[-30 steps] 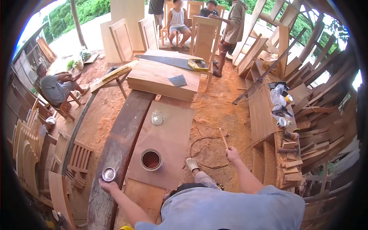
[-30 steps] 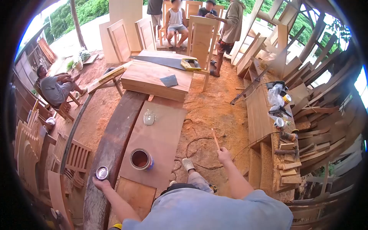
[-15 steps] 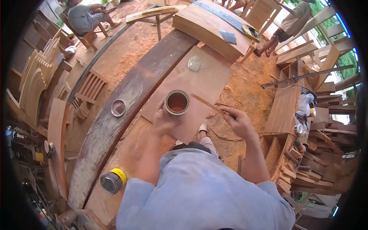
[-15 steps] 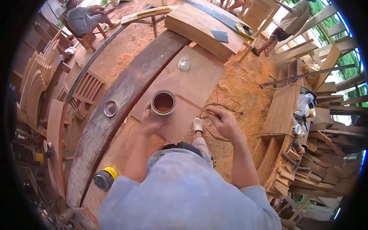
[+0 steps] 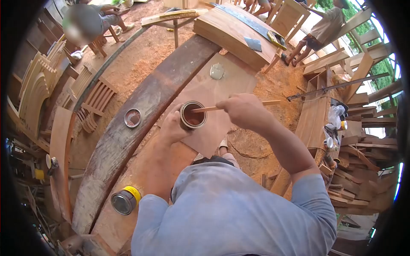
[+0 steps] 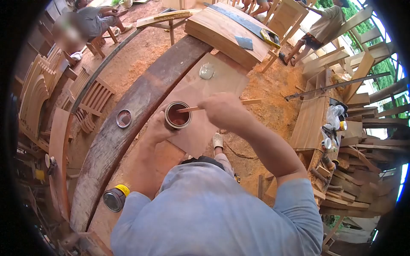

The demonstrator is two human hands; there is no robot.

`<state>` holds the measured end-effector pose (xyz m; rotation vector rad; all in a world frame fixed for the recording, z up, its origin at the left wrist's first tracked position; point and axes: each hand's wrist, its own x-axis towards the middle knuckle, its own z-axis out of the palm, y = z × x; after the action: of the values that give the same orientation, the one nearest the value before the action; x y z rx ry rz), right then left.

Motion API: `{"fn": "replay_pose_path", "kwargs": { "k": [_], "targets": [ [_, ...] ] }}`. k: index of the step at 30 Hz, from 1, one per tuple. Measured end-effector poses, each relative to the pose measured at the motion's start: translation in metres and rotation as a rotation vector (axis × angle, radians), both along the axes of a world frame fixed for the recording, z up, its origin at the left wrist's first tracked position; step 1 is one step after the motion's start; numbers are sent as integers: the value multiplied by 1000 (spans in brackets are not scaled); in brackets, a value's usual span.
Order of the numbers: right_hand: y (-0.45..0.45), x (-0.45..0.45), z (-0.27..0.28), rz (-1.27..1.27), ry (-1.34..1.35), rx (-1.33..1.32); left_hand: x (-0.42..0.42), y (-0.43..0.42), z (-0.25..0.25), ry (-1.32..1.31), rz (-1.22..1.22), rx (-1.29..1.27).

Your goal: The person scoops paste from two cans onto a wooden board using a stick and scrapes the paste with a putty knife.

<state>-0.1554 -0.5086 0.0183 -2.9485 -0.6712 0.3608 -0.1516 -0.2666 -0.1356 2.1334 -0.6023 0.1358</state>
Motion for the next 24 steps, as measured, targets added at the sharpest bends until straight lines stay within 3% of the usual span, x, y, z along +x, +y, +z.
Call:
{"fn": "replay_pose_path", "kwargs": {
  "k": [2, 7, 9, 10, 12, 15, 24],
  "targets": [
    [22, 2, -5, 20, -42, -81, 4, 1, -16, 99, -67, -149],
    [46, 5, -24, 46, -163, -172, -5, -18, -9, 203, 31, -21],
    [45, 3, -24, 18, -139, -218, 1, -26, -34, 365, 73, -553],
    [43, 2, -23, 61, -108, -183, 2, -29, -40, 375, 70, -552],
    [41, 1, -24, 96, -70, -146, 4, -34, -53, 83, 133, -393],
    [38, 4, -32, 48, 71, -129, 5, -41, -39, -21, 215, -389],
    [4, 9, -41, 113, 159, -97, 8, -52, -26, -213, 70, -177]
  ]
}}
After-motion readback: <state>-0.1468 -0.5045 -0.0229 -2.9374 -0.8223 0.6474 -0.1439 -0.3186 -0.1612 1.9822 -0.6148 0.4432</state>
